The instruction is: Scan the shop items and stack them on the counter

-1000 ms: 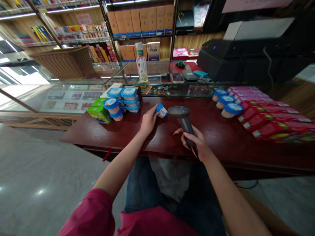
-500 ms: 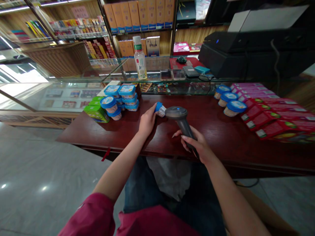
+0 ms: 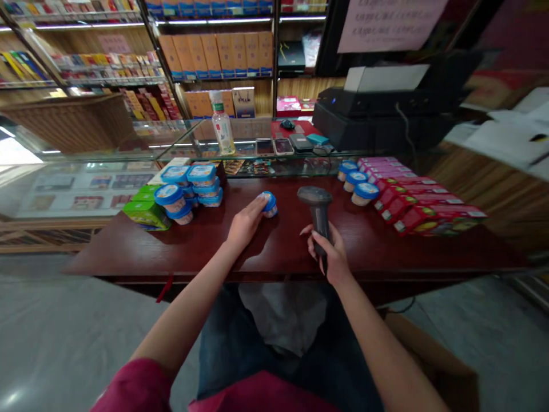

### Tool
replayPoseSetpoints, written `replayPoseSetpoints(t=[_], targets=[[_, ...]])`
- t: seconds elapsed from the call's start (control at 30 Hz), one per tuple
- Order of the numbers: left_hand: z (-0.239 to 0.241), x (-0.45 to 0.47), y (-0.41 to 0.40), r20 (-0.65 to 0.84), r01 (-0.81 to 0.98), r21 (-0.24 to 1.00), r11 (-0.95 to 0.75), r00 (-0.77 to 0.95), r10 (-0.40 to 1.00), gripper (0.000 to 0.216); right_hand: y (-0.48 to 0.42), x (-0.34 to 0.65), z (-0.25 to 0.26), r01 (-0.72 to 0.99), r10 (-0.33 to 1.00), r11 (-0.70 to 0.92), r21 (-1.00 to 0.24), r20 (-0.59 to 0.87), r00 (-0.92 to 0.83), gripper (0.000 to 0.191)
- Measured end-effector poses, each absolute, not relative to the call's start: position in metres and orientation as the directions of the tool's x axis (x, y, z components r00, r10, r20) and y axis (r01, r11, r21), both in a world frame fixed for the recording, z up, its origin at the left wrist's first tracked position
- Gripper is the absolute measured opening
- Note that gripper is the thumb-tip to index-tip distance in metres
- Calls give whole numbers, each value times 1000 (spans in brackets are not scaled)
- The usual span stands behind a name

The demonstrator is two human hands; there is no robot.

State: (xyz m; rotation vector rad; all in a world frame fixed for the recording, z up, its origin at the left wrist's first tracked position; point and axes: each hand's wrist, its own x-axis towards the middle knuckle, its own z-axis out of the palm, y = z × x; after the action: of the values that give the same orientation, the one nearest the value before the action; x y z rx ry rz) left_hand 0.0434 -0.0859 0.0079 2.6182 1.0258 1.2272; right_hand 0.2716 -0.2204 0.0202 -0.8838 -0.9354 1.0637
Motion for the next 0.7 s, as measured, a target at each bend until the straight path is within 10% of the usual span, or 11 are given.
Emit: replayPoseSetpoints(t=[0.4, 0.7], targets=[[30, 243, -107, 462, 222, 81, -972, 855, 235, 50, -237, 383, 13, 349, 493, 412, -842, 528, 692, 67], [28, 315, -106, 447, 215, 31, -976, 871, 206, 47, -238, 386, 3, 300, 456, 388, -872, 464, 759, 62]])
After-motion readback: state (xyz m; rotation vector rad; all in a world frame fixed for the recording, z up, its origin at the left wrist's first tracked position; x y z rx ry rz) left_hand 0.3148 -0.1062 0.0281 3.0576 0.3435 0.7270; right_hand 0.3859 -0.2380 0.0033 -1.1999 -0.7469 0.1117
